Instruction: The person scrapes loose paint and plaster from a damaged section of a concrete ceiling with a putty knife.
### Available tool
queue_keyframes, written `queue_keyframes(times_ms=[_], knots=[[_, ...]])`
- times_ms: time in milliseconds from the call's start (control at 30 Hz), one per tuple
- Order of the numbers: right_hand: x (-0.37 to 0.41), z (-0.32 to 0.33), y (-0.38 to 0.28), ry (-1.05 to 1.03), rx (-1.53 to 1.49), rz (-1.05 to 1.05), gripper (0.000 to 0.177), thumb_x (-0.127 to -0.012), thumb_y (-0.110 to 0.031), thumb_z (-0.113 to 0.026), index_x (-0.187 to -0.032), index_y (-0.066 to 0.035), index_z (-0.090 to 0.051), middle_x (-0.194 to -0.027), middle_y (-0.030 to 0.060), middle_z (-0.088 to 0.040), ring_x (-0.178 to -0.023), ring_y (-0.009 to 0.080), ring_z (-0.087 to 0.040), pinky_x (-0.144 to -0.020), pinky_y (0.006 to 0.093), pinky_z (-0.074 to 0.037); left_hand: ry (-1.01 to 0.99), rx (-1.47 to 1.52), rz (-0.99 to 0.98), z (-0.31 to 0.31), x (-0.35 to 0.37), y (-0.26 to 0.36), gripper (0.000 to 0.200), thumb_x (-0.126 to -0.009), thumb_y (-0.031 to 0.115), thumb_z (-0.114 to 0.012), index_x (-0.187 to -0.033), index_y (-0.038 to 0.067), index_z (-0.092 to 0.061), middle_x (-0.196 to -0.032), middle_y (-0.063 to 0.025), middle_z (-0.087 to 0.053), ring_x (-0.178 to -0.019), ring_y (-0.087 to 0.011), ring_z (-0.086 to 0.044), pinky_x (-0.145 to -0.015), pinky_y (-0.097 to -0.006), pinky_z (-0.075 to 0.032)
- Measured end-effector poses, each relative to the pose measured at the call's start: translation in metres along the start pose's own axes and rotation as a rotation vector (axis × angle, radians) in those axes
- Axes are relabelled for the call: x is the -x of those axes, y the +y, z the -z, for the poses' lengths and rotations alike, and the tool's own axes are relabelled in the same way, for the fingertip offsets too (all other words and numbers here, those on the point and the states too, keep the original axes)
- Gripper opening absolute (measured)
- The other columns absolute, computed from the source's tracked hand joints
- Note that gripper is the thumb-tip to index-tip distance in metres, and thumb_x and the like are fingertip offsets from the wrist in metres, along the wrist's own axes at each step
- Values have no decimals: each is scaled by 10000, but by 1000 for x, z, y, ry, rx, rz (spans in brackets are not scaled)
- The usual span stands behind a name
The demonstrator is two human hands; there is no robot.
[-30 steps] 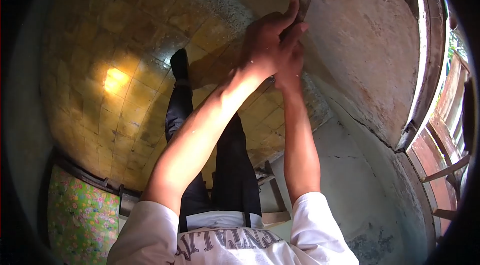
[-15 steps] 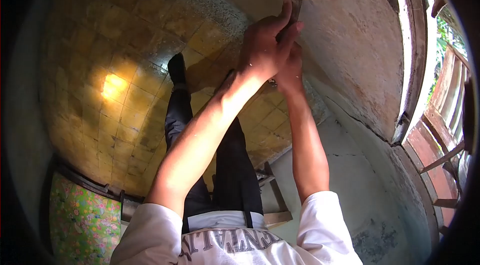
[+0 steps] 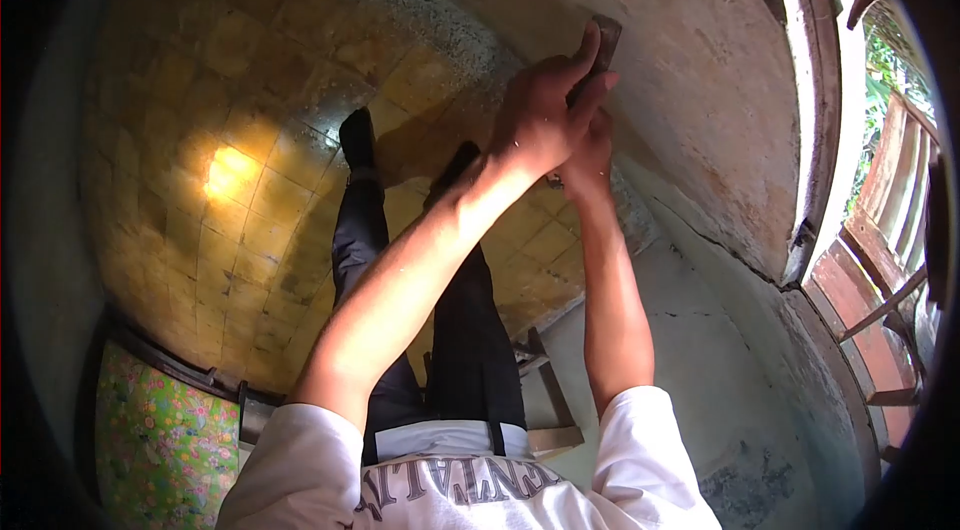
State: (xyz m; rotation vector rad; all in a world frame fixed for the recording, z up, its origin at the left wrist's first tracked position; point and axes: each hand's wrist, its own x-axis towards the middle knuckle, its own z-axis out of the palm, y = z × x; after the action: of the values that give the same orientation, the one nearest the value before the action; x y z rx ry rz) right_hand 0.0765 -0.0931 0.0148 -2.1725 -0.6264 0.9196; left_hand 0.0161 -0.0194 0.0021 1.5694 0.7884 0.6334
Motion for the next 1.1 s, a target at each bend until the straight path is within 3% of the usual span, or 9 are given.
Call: queue_keyframes(times_ms=[267,433,533,567,600,667,800,933,1100], knots=[[4,-2,-4,13,-103,-24,250,-881,-160,-604,-1049,24,-624,-934,75,-673,-876,148,-604,-740,331,-483,80,95,13,-7,0,-3,511,-892,135,-646,-1361,26,-477,-826,-191,-668,-749,-277,-690,-681,-328,-536],[-18,5,-44,-46,-21,120,269,-881,-223,-620,-994,21,-617,-821,86,-654,-643,155,-610,-533,322,-464,257,128,-17,13,-30,17,463,-899,151,-667,-1324,40,-521,-731,-164,-635,-611,-126,-559,-592,-271,-484],[-18,-10,-35,-102,-120,-41,287,-889,-262,-616,-979,11,-609,-786,85,-644,-535,134,-577,-425,313,-414,196,109,2,32,-32,20,441,-906,143,-658,-1318,53,-530,-712,-155,-626,-584,-133,-510,-571,-265,-475],[-6,-15,-24,-79,-147,-137,286,-895,-257,-609,-986,13,-610,-795,82,-648,-568,136,-591,-451,314,-431,107,163,111,31,-22,16,471,-900,207,-682,-1317,34,-546,-725,-53,-650,-652,-42,-503,-577,-228,-456],[4,-19,-16,-58,-175,-231,284,-900,-253,-603,-993,15,-611,-803,79,-651,-601,137,-605,-478,314,-448,118,208,54,18,-10,1,498,-898,227,-685,-1334,41,-530,-847,-122,-702,-689,-66,-563,-630,-250,-486],[18,-18,-8,34,-152,-211,286,-910,-241,-591,-1021,22,-612,-833,64,-663,-716,135,-628,-574,315,-484,-23,111,164,17,9,4,477,-927,169,-616,-1370,69,-470,-959,-175,-698,-907,-296,-699,-747,-352,-548],[-8,8,-16,0,47,209,291,-903,-251,-598,-1022,13,-624,-848,58,-671,-766,131,-630,-598,312,-489,93,62,34,13,-13,21,524,-913,155,-626,-1393,58,-440,-921,-170,-697,-842,-290,-701,-734,-338,-544],[2,11,-56,-52,168,-224,318,-886,-266,-625,-1028,18,-615,-858,74,-669,-711,139,-624,-492,308,-455,229,246,78,9,-15,27,482,-883,150,-684,-1321,16,-533,-717,-156,-633,-654,-117,-599,-593,-286,-492],[23,22,-54,-21,-24,-319,355,-903,-291,-600,-1058,29,-590,-849,85,-652,-635,151,-614,-468,318,-452,32,160,113,-3,1,29,491,-902,128,-646,-1362,50,-493,-912,-191,-683,-810,-216,-687,-704,-322,-534]])
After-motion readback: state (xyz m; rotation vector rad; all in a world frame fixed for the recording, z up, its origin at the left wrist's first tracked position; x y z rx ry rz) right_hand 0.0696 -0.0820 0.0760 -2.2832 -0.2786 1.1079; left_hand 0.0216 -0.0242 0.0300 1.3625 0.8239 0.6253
